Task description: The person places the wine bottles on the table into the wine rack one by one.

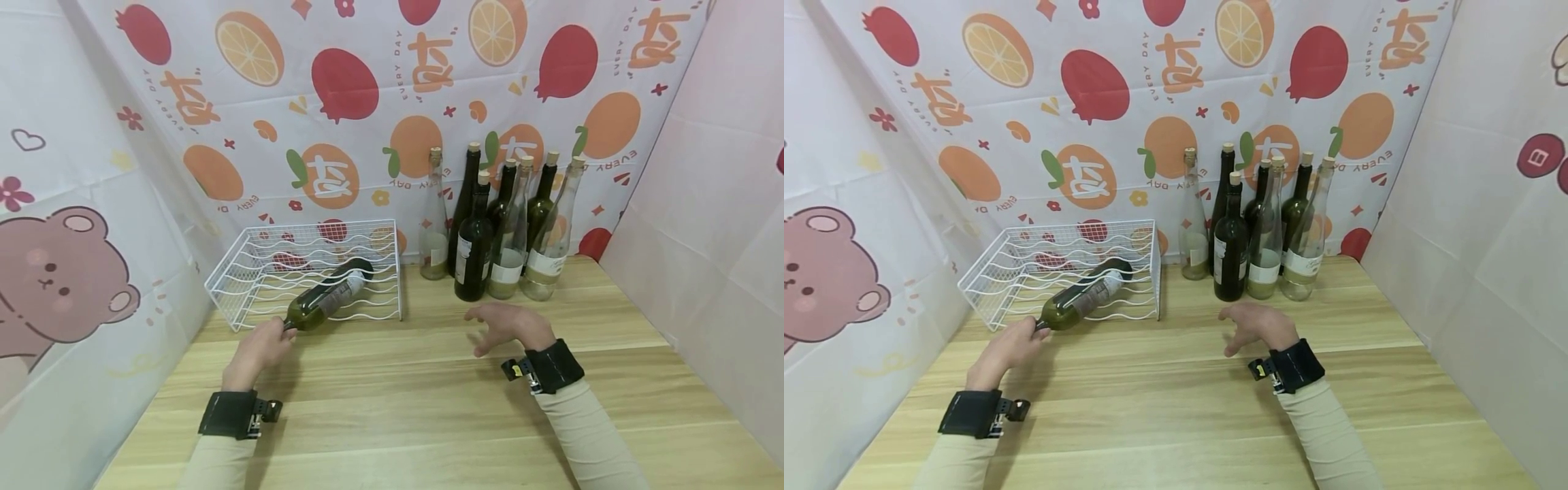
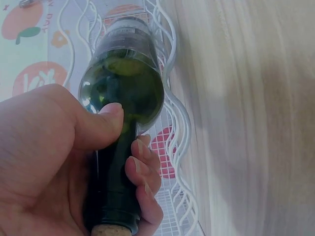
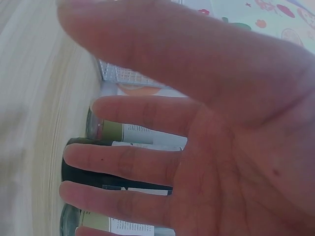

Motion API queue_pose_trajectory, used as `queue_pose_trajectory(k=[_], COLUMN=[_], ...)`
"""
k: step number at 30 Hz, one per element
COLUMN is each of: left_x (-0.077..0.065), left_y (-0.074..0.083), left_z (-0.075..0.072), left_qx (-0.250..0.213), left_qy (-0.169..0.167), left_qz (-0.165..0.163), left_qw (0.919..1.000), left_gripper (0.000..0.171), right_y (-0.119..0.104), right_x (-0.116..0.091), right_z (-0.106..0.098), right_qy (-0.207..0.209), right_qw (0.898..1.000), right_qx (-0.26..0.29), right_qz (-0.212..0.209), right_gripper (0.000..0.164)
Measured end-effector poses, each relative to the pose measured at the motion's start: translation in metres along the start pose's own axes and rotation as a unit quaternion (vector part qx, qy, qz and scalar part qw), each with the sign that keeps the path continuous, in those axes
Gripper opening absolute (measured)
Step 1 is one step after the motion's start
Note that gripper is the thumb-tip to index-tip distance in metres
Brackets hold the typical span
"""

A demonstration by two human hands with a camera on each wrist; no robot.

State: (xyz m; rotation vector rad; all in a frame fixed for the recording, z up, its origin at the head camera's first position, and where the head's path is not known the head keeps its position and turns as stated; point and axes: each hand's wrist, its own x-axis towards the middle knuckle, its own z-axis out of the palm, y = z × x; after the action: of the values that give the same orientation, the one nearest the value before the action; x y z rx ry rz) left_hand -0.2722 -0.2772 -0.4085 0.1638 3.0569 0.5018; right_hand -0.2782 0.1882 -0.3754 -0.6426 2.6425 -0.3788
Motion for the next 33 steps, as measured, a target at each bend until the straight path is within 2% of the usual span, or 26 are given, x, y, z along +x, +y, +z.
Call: queue_pose_trajectory(k=[6,11,22,33], left_x=[0.0,0.002,-0.002,-0.003], left_y=[-0.004,-0.003,-0.007,-0.024], left_z=[0.002,0.004,-0.001,-0.003], left_qx=[-0.004,-0.008,-0.025,-0.033], left_qy=[0.003,0.02,0.041,0.045], left_qz=[-0.025,-0.042,-0.09,-0.118], left_qw=[0.9997,0.9989,0.9948,0.9914], left_gripper=[0.028,0.03,0.03,0.031], right_y=[0.002,0.005,0.008,0.007], right_x=[-0.001,-0.004,-0.002,-0.003], right_z=[0.001,0.002,0.001,-0.001], right_qy=[0.0,0.003,-0.004,-0.003], right_qw=[1.0,1.0,0.999,1.0], right_qx=[0.012,0.025,0.029,0.028], right_qz=[0.009,0.016,0.018,0.012], right_gripper=[0.077,0.076,0.075,0.074])
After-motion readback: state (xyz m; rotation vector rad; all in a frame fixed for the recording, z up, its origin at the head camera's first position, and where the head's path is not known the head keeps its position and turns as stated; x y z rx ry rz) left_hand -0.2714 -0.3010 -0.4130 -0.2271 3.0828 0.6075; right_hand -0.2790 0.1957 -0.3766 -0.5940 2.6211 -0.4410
